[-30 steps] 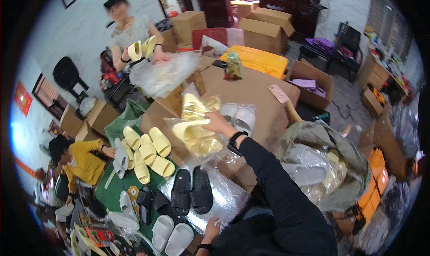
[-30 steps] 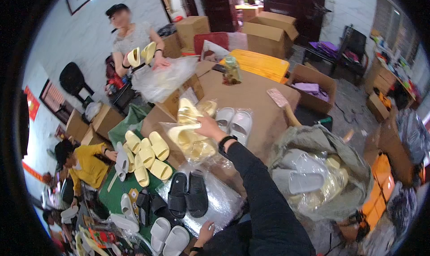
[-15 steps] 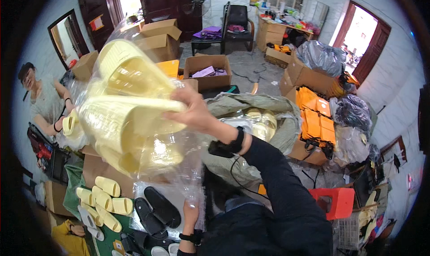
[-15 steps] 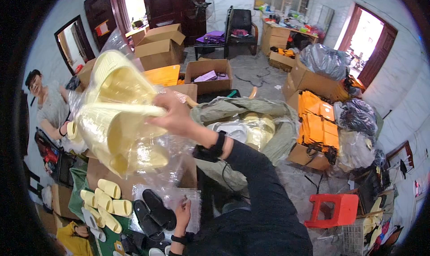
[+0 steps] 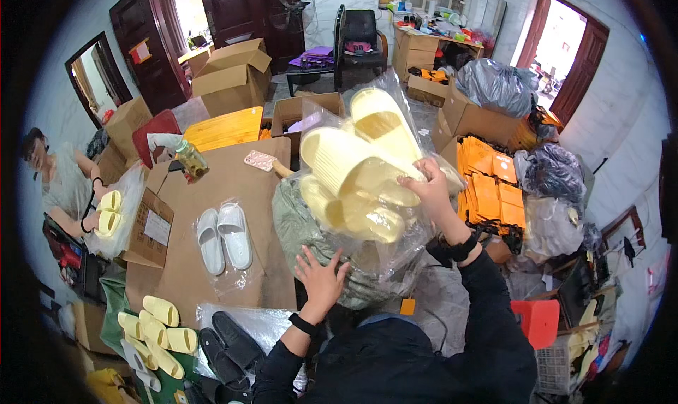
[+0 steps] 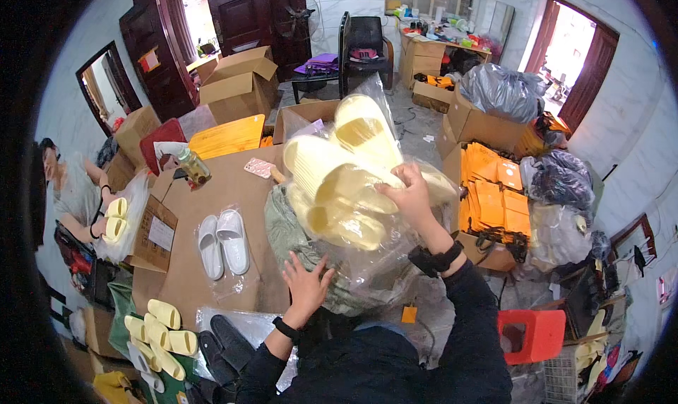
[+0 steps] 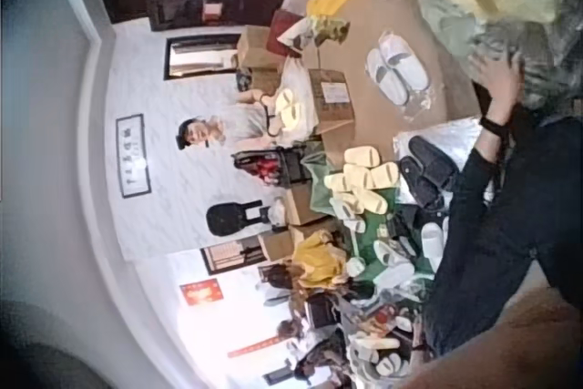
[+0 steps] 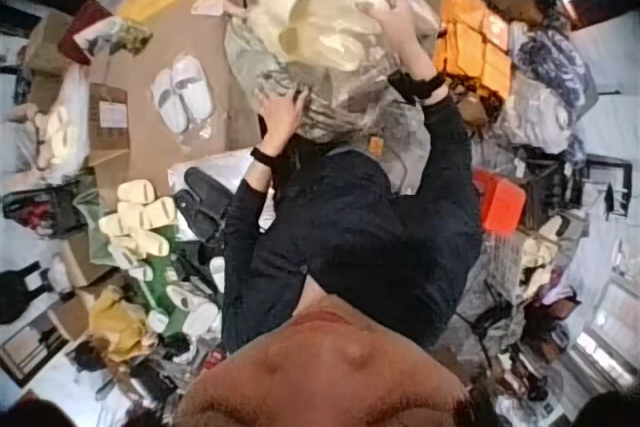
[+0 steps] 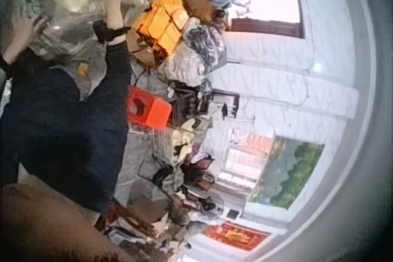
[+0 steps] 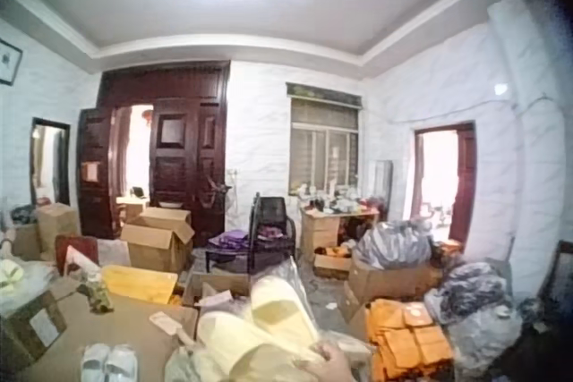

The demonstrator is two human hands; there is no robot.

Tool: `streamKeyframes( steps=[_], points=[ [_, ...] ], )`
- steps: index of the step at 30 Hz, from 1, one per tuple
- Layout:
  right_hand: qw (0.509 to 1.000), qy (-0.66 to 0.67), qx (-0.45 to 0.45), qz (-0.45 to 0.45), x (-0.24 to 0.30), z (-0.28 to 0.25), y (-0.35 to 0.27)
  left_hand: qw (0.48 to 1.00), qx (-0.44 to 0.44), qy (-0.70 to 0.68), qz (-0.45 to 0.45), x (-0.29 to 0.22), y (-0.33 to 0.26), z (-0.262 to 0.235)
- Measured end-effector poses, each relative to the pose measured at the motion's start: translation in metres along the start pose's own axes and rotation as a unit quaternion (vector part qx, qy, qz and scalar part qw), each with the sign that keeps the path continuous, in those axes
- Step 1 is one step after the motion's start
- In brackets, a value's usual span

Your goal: Packing manufactured sandals into bags and large containers.

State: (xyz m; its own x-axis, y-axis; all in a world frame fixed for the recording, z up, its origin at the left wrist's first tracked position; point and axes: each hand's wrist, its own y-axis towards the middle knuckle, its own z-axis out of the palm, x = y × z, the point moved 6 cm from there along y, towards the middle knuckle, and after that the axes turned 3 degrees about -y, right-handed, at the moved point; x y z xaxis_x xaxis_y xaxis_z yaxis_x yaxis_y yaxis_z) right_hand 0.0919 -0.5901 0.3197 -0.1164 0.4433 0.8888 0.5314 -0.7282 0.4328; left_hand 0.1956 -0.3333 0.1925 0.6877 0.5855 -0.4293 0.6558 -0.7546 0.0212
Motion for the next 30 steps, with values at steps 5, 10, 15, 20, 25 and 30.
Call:
streamKeyframes(
  steps=[5, 10, 15, 20, 25, 30],
  points=[
    [0.998, -0.036, 0.002, 0.052, -0.026, -0.016, 0.002, 0.994, -0.087, 0.066, 0.001, 0.017, 0.005, 0.001],
    [0.992, 0.077, 0.036, 0.091, -0.016, -0.016, 0.004, 0.995, -0.023, -0.034, -0.089, 0.032, 0.006, -0.015],
    [0.981, 0.115, 0.057, 0.149, -0.009, 0.007, -0.031, 0.947, -0.117, -0.264, -0.139, 0.096, -0.01, 0.002],
    [0.969, 0.064, 0.071, 0.229, -0.077, 0.016, -0.097, 0.846, -0.208, -0.449, -0.199, 0.108, -0.014, -0.009],
    [0.875, 0.078, 0.175, 0.444, -0.104, 0.025, -0.145, 0.905, -0.169, -0.361, -0.145, 0.082, -0.01, -0.013],
    [0.875, 0.184, 0.129, 0.429, -0.125, 0.053, -0.113, 0.934, -0.126, -0.311, -0.126, 0.057, -0.006, -0.011]
  ],
)
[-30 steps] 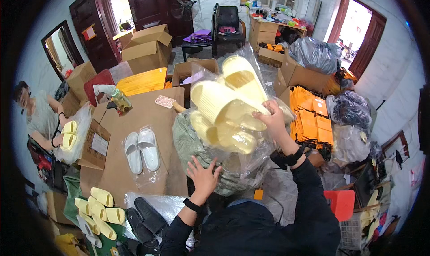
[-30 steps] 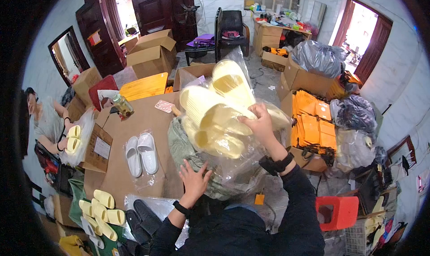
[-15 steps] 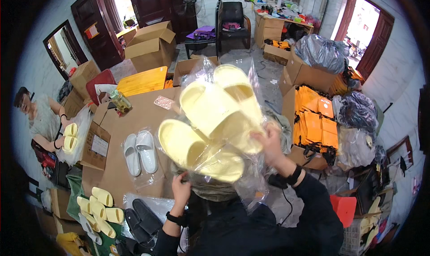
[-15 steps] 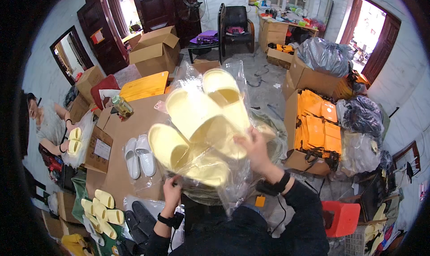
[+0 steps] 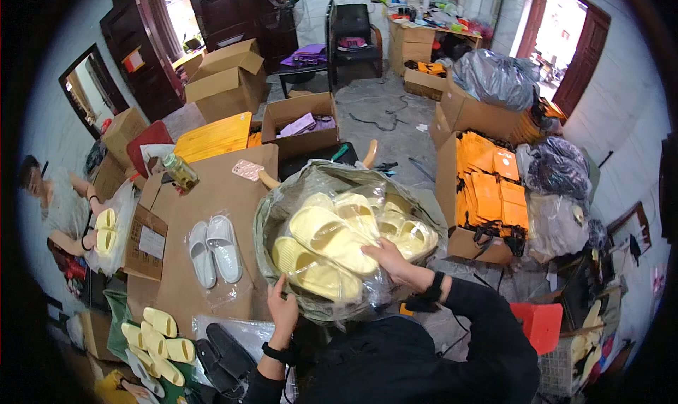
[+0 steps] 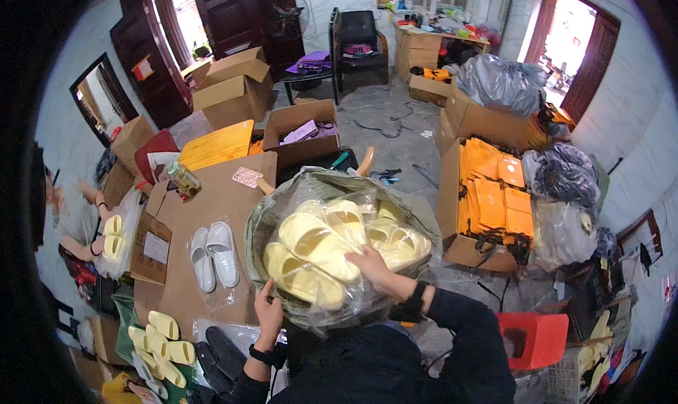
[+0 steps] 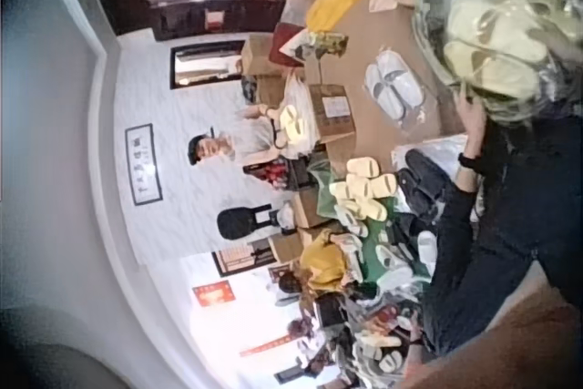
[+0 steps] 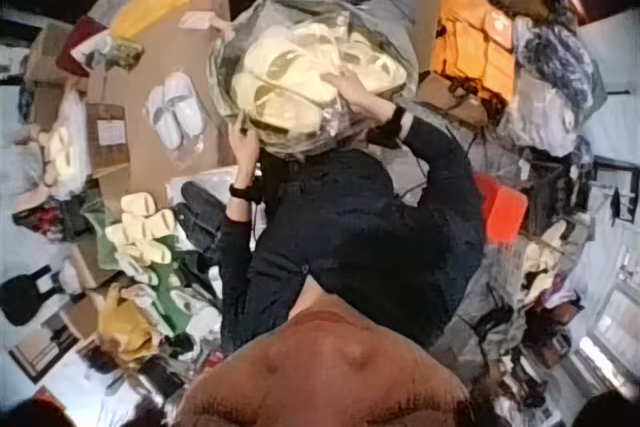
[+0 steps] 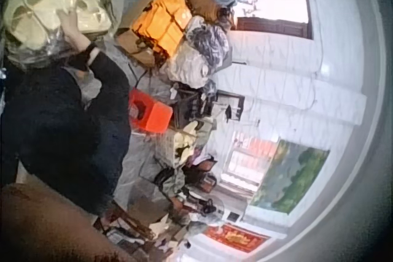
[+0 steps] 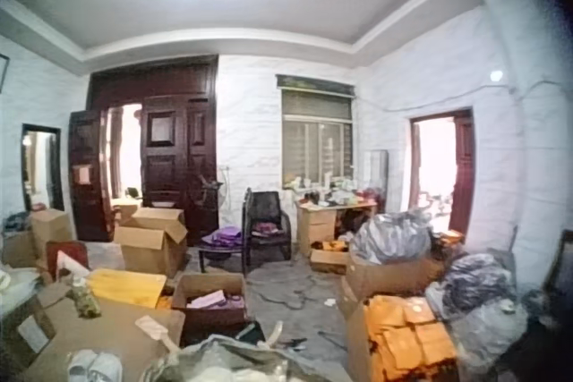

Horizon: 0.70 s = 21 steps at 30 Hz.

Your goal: Packing manufactured sandals into bags and large containers.

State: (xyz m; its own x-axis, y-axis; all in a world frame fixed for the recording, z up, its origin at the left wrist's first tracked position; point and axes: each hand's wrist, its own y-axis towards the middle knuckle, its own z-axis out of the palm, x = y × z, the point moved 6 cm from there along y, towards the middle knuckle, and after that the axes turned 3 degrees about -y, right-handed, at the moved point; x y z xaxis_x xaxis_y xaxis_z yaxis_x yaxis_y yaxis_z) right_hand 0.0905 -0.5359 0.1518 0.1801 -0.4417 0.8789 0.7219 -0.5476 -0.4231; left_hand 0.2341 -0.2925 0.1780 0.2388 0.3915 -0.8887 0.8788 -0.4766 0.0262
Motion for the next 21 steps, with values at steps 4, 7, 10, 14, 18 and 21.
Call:
streamKeyframes(
  steps=[4, 7, 10, 14, 18, 21],
  points=[
    [0.99, -0.139, 0.008, -0.038, 0.003, 0.015, 0.029, 0.993, -0.019, 0.091, 0.068, -0.002, 0.0, -0.002],
    [0.945, -0.325, 0.008, -0.031, 0.01, 0.011, 0.04, 0.991, 0.023, 0.126, 0.045, -0.01, -0.005, 0.008],
    [0.87, -0.485, -0.019, -0.092, 0.025, 0.022, 0.032, 0.988, 0.032, 0.147, 0.033, 0.001, -0.008, 0.009],
    [0.809, -0.574, -0.051, -0.114, 0.023, 0.029, 0.03, 0.998, 0.002, 0.059, -0.006, 0.003, -0.008, 0.013],
    [0.788, -0.611, 0.006, -0.077, 0.023, 0.032, 0.028, 0.997, -0.025, 0.068, 0.021, 0.009, -0.006, 0.011],
    [0.808, -0.565, 0.089, -0.143, 0.037, 0.019, 0.016, 0.997, -0.043, 0.05, 0.039, 0.016, -0.001, 0.003]
  ],
)
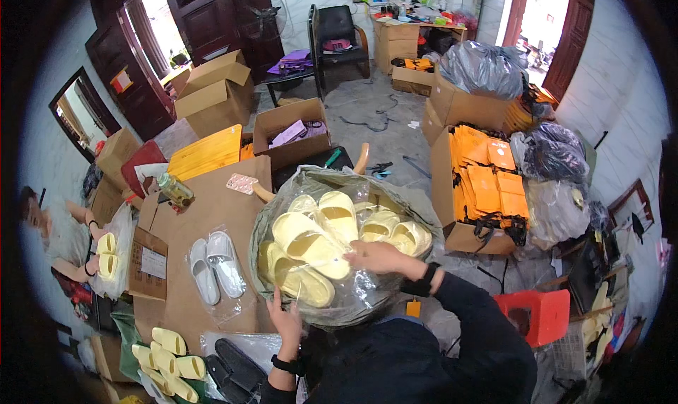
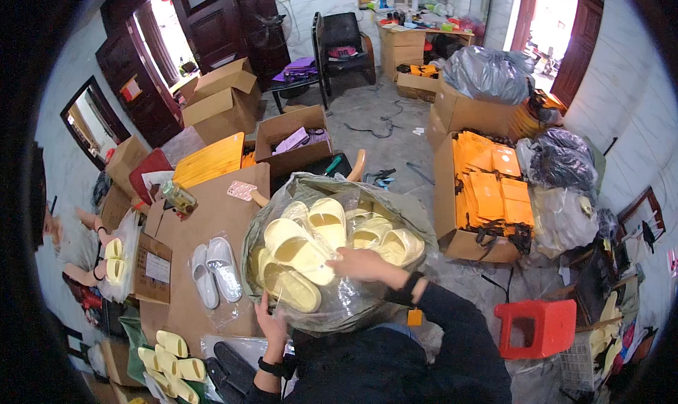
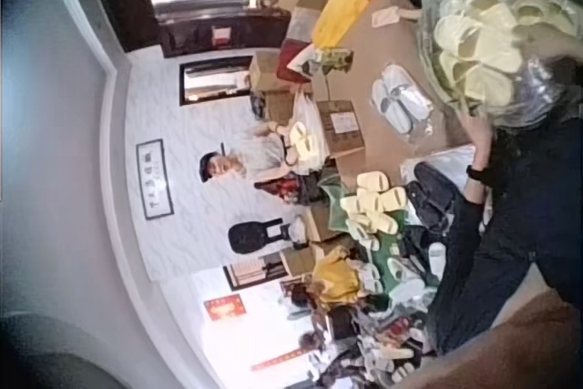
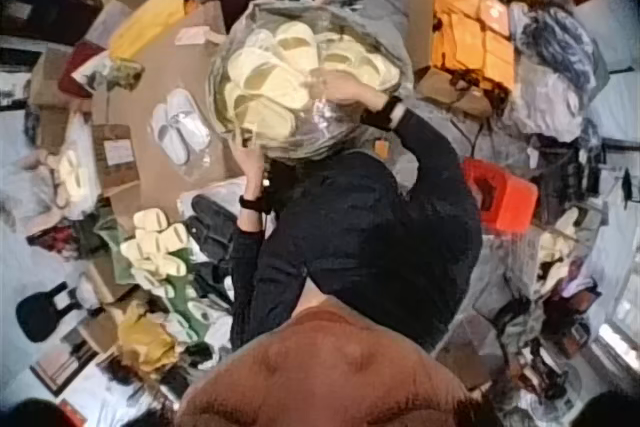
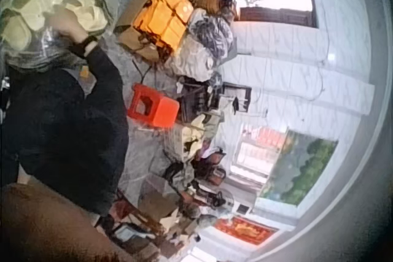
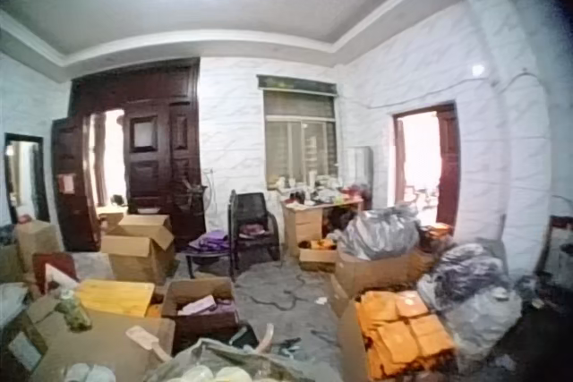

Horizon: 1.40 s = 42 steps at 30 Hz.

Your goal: Packing manufactured sandals into bags and large containers.

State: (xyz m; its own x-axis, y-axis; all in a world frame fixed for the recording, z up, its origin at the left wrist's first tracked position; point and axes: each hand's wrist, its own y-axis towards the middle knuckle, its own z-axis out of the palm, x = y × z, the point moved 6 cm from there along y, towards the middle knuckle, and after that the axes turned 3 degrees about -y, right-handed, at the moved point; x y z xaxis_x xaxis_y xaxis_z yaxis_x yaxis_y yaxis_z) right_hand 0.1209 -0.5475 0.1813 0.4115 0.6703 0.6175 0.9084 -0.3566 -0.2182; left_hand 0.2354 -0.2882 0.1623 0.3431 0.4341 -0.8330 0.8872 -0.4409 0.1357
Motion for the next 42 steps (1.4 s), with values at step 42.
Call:
streamKeyframes(
  steps=[42],
  points=[
    [0.743, 0.589, -0.282, 0.148, -0.264, -0.147, -0.012, 0.916, 0.059, -0.398, 0.002, 0.017, -0.016, -0.061]
  ],
)
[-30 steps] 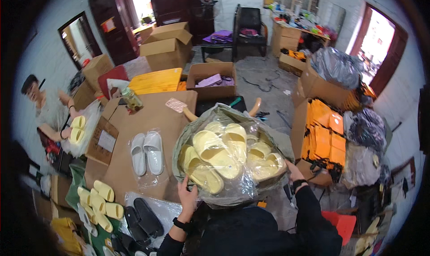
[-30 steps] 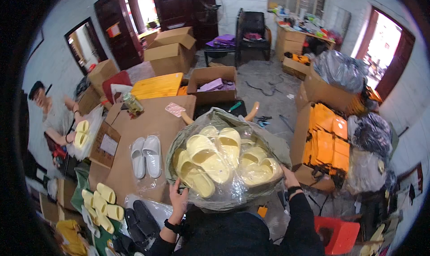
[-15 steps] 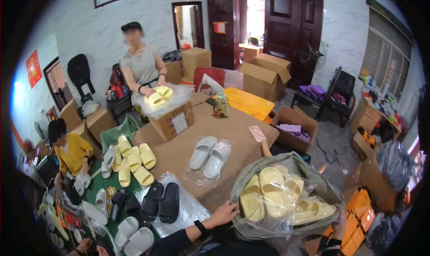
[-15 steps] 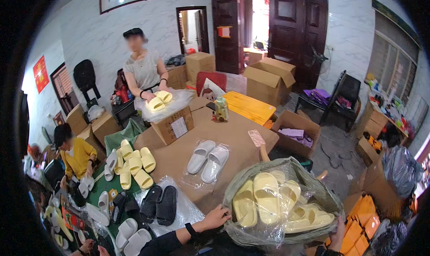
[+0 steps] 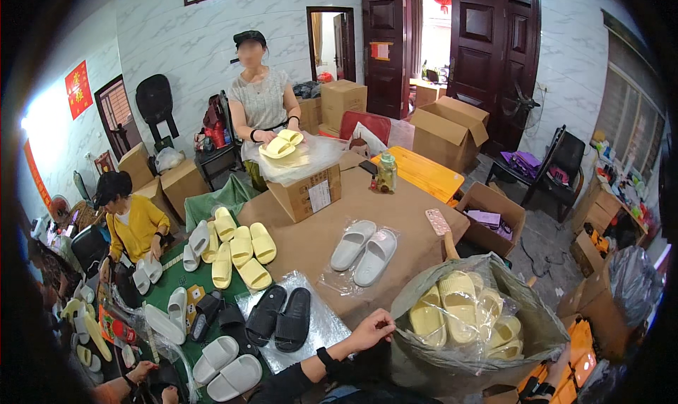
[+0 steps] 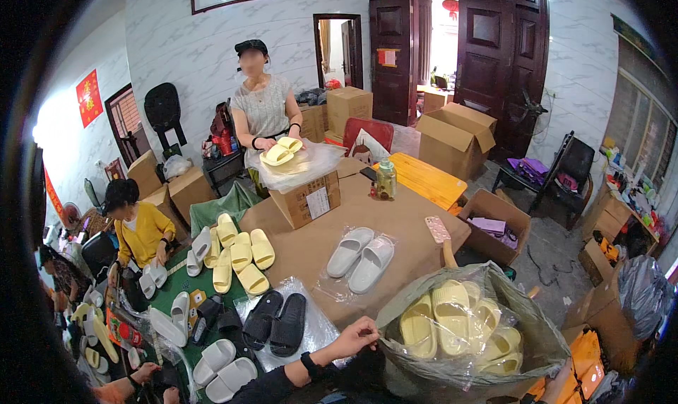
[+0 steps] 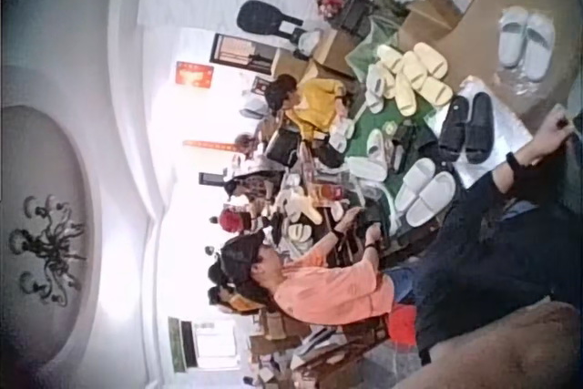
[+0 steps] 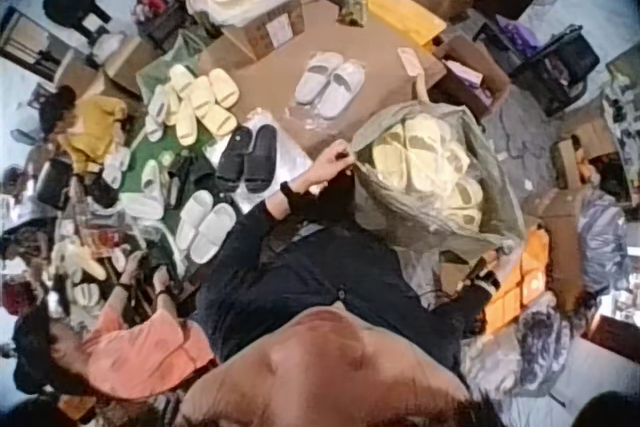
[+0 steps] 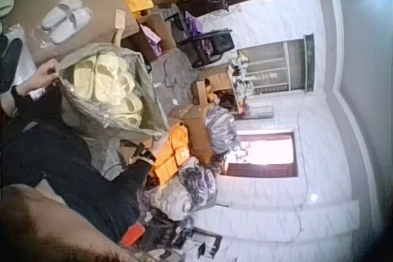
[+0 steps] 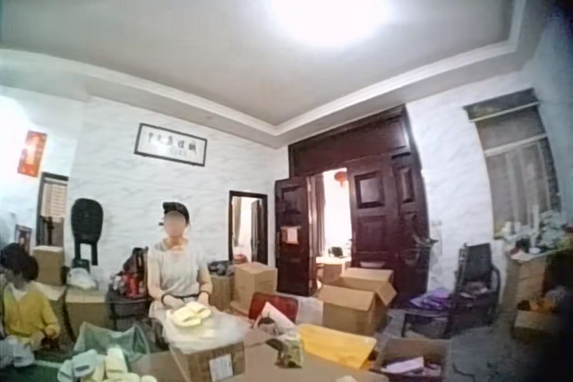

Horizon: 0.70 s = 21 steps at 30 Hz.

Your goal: Packing manufactured sandals into bags and large containers.

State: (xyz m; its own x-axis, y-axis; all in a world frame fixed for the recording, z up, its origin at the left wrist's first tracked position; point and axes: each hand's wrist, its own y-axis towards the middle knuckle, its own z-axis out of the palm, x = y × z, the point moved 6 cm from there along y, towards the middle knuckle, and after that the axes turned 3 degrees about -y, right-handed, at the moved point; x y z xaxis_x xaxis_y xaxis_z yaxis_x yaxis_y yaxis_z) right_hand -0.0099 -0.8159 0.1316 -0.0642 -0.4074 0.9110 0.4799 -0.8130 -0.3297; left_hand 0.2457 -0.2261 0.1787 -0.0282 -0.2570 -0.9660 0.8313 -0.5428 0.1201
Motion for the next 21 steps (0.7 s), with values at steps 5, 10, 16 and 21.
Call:
streamKeyframes(
  steps=[5, 10, 16, 21],
  points=[
    [0.996, -0.069, -0.05, 0.005, 0.013, 0.027, -0.049, 0.998, 0.03, 0.047, 0.001, -0.001, -0.01, 0.0],
    [0.975, -0.16, -0.128, -0.083, 0.0, 0.03, -0.045, 0.993, 0.071, 0.097, -0.001, -0.021, -0.023, 0.005],
    [0.735, -0.389, -0.248, -0.496, 0.016, 0.115, -0.138, 0.981, 0.048, 0.183, -0.041, 0.001, -0.046, -0.034],
    [0.903, -0.266, 0.13, -0.312, -0.03, 0.255, -0.255, 0.965, 0.053, 0.231, -0.116, 0.022, -0.076, -0.066]
  ],
)
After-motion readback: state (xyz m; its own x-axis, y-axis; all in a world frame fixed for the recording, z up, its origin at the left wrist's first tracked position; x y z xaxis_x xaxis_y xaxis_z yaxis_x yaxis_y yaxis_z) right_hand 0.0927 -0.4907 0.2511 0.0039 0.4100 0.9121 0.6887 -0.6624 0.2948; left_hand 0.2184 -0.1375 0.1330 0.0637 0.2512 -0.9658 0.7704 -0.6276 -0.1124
